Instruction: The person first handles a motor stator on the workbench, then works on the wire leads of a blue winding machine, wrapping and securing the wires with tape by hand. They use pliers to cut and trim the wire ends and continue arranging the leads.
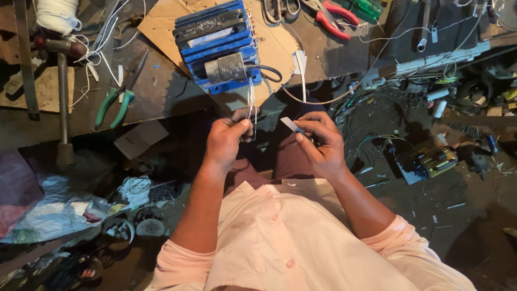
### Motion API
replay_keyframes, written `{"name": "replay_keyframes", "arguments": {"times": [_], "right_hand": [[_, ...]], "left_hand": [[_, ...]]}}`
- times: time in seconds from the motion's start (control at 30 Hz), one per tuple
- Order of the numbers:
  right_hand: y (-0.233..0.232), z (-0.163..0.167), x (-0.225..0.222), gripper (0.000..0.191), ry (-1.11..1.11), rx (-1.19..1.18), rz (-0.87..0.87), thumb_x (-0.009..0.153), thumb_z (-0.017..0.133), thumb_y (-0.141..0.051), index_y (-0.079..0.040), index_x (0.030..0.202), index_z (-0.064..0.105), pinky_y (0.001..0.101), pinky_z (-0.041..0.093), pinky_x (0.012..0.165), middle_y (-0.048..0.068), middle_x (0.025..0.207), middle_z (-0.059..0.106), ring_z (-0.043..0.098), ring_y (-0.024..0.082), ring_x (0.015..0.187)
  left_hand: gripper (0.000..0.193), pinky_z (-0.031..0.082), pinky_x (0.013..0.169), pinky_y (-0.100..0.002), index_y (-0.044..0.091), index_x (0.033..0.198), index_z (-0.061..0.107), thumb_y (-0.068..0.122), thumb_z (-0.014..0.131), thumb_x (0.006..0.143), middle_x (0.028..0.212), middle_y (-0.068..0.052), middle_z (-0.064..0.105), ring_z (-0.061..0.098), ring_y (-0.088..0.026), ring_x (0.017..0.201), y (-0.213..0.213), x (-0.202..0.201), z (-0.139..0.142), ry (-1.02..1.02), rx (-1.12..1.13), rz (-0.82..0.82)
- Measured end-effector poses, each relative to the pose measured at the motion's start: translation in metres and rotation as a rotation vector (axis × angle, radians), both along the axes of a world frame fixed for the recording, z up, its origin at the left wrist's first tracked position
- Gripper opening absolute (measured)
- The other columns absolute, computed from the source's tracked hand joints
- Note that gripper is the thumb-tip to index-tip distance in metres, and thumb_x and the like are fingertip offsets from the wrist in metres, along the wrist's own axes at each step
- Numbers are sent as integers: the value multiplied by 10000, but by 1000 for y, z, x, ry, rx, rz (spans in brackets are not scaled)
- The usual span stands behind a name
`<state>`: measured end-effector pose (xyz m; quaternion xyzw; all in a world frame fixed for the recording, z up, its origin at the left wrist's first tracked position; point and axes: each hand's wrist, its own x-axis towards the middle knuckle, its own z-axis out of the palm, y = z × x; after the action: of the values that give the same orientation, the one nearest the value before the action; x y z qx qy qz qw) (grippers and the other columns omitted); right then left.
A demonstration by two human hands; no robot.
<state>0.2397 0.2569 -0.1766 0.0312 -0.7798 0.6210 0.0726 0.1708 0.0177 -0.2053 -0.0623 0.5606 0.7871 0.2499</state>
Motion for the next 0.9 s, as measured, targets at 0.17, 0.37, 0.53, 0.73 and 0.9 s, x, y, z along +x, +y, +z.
{"name": "replay_keyframes", "arguments": {"times": [0.17, 0.37, 0.53, 0.73, 0.9], "right_hand": [[-2, 5, -2, 253, -8, 22, 9, 935, 684, 18, -1, 1186, 707, 258, 496, 792, 92, 1147, 615, 603, 115, 915], [-10, 17, -7, 387, 76, 284, 39, 867, 756, -3, -30, 1249, 699, 268, 509, 800, 106, 1142, 627, 634, 142, 966], [-22, 13, -19, 387, 31, 237, -22, 867, 777, -19, -54, 1247, 711, 260, 499, 650, 98, 1094, 642, 618, 142, 746], [-20, -4, -19, 390, 127, 164, 48, 968, 608, 53, -28, 1349, 620, 258, 517, 774, 81, 1101, 658, 639, 134, 890], [-18, -34, -11, 247, -29, -73, -38, 1029, 577, 21, -2, 1269, 521, 224, 517, 769, 38, 1010, 650, 616, 84, 854]], "left_hand": [[234, 511, 645, -281, -27, 1096, 685, 108, 638, 911, 863, -23, 700, 646, -114, 738, 8, -4, 1, -75, 41, 86], [214, 436, 587, -252, -14, 1110, 712, 78, 635, 932, 776, -13, 615, 537, -98, 645, 19, -16, -1, -84, 100, 98], [156, 436, 592, -258, -40, 1060, 691, 80, 648, 970, 759, -21, 596, 535, -108, 641, 25, -24, -6, -102, 206, 86], [141, 433, 573, -265, -4, 1003, 679, 135, 662, 984, 752, -49, 633, 573, -132, 632, 27, -27, -7, -75, 212, 40], [139, 515, 662, -295, 53, 1023, 686, 184, 667, 979, 820, -29, 668, 632, -142, 715, 26, -26, -4, -293, 281, 90]]}}
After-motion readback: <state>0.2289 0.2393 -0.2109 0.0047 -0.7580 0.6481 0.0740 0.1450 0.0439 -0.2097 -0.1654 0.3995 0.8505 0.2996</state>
